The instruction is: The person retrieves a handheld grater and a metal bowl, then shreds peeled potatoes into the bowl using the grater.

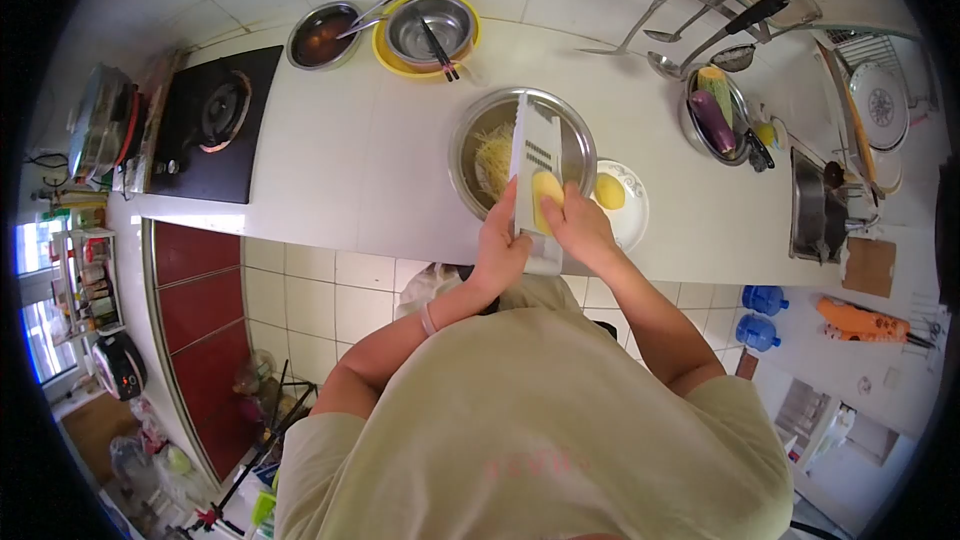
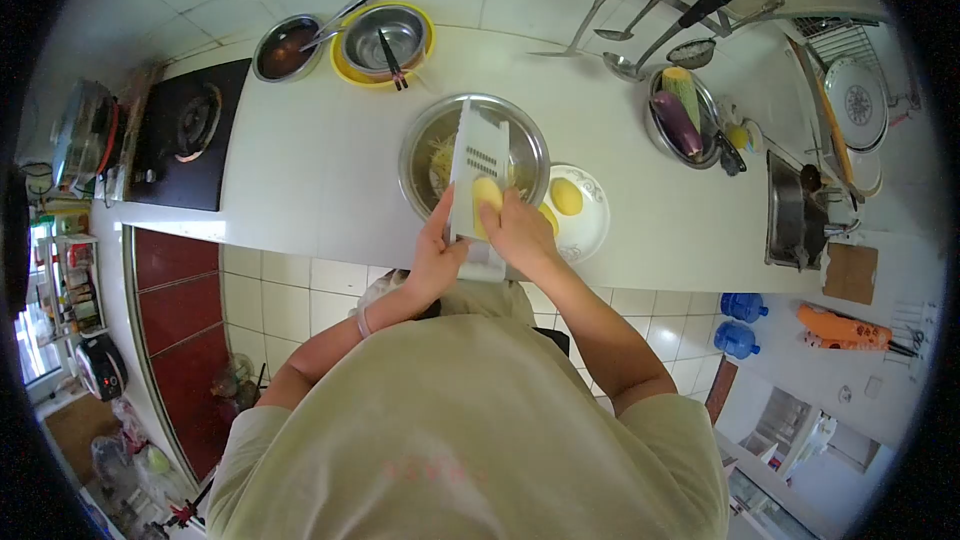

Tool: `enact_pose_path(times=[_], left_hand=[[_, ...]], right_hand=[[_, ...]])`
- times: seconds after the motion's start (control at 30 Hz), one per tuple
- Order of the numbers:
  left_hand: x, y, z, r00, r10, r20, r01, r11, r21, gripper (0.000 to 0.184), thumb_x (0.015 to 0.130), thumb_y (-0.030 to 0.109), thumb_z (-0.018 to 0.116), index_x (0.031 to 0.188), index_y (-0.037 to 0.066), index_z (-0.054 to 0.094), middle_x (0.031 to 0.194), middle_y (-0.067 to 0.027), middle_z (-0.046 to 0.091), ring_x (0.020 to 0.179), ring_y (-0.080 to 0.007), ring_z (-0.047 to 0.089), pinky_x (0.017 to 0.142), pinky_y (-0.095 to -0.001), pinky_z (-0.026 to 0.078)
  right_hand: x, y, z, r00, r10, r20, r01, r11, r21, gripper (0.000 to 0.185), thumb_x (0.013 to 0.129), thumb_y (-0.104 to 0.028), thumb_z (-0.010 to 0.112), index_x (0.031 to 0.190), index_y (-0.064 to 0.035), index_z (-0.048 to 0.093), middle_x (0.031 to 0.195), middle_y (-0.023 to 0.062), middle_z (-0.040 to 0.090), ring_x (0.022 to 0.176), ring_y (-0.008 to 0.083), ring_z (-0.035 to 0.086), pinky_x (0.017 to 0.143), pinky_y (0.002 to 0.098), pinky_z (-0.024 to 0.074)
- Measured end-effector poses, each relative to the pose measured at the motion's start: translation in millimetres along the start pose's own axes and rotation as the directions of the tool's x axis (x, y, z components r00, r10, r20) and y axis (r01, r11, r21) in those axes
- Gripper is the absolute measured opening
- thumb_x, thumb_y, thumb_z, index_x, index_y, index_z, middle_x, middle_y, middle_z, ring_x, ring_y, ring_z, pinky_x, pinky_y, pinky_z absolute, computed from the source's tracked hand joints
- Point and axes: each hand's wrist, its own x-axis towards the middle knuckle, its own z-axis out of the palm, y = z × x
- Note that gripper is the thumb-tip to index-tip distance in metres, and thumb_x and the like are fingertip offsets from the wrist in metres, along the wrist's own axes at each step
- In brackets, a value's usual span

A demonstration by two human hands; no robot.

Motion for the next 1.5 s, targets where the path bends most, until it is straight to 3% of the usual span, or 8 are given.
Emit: enact_pose_path(times=[0.23,0.57,0.63,0.77,0.83,1.03,1.3,1.5], left_hand=[[-20,10,17,0.992,0.078,0.098,-0.097,0.973,0.212,0.081,0.070,-0.012,0.047,0.148,0.002,0.026,0.128,-0.0244,0.048,0.122,-0.0367,0.047,0.104,-0.0356,0.036],[-6,1,4,0.998,-0.026,0.063,0.019,0.995,0.098,0.081,0.070,-0.011,0.046,0.147,0.002,0.026,0.133,-0.0261,0.045,0.123,-0.0360,0.045,0.104,-0.0357,0.036],[-9,9,7,0.991,0.019,0.131,-0.045,0.980,0.195,0.079,0.076,-0.018,0.042,0.149,0.000,0.020,0.148,-0.0131,0.034,0.136,-0.0175,0.031,0.109,-0.0287,0.026],[-20,-1,12,0.984,0.009,0.180,-0.042,0.983,0.178,0.079,0.076,-0.018,0.043,0.150,0.000,0.018,0.147,-0.0126,0.036,0.135,-0.0173,0.033,0.108,-0.0280,0.028],[-14,-2,10,0.994,0.015,0.111,-0.022,0.998,0.067,0.079,0.071,-0.011,0.044,0.147,-0.001,0.025,0.137,-0.0244,0.044,0.129,-0.0309,0.043,0.109,-0.0346,0.031],[-5,-9,5,0.992,-0.114,0.046,0.119,0.985,-0.122,0.078,0.072,-0.011,0.044,0.147,-0.002,0.025,0.137,-0.0226,0.044,0.132,-0.0276,0.041,0.108,-0.0322,0.031],[-20,7,6,0.990,-0.028,0.136,0.014,0.995,0.103,0.079,0.072,-0.013,0.043,0.147,-0.005,0.021,0.140,-0.0201,0.043,0.132,-0.0223,0.039,0.107,-0.0306,0.031],[-2,-3,-3,0.994,-0.094,0.054,0.100,0.987,-0.122,0.078,0.072,-0.012,0.044,0.147,-0.005,0.022,0.143,-0.0197,0.039,0.132,-0.0223,0.039,0.107,-0.0298,0.031]], right_hand=[[94,5,-29,0.925,0.230,-0.303,-0.190,0.970,0.154,0.057,0.093,-0.045,0.040,0.116,0.0072,0.049,0.104,0.0306,0.063,0.100,0.0441,0.060,0.088,0.0511,0.0459],[8,2,-2,0.997,0.059,-0.048,-0.057,0.997,0.046,0.058,0.095,-0.043,0.038,0.118,0.0087,0.048,0.096,0.0315,0.063,0.094,0.0449,0.062,0.082,0.0513,0.0484],[45,3,-8,0.979,0.036,-0.199,-0.028,0.999,0.041,0.058,0.095,-0.043,0.036,0.115,0.0094,0.049,0.098,0.0310,0.063,0.095,0.0451,0.062,0.083,0.0511,0.0484],[104,13,-25,0.916,0.268,-0.298,-0.227,0.960,0.166,0.057,0.095,-0.043,0.037,0.116,0.0091,0.049,0.103,0.0311,0.063,0.098,0.0450,0.061,0.085,0.0511,0.0477],[86,9,-27,0.959,0.175,-0.222,-0.158,0.983,0.090,0.057,0.095,-0.043,0.038,0.115,0.0092,0.049,0.103,0.0312,0.063,0.098,0.0441,0.061,0.085,0.0508,0.0478],[-12,-5,-3,0.997,-0.042,0.070,0.041,0.999,0.006,0.053,0.095,-0.042,0.041,0.109,0.0078,0.052,0.094,0.0305,0.064,0.090,0.0454,0.063,0.079,0.0531,0.0488],[117,10,-27,0.926,0.292,-0.237,-0.250,0.949,0.195,0.056,0.095,-0.043,0.038,0.112,0.0074,0.052,0.101,0.0284,0.064,0.095,0.0427,0.063,0.084,0.0514,0.0475],[0,-4,-1,0.994,-0.027,0.104,0.033,0.998,-0.050,0.055,0.094,-0.042,0.040,0.116,0.0072,0.047,0.095,0.0280,0.065,0.090,0.0442,0.063,0.082,0.0519,0.0485]])
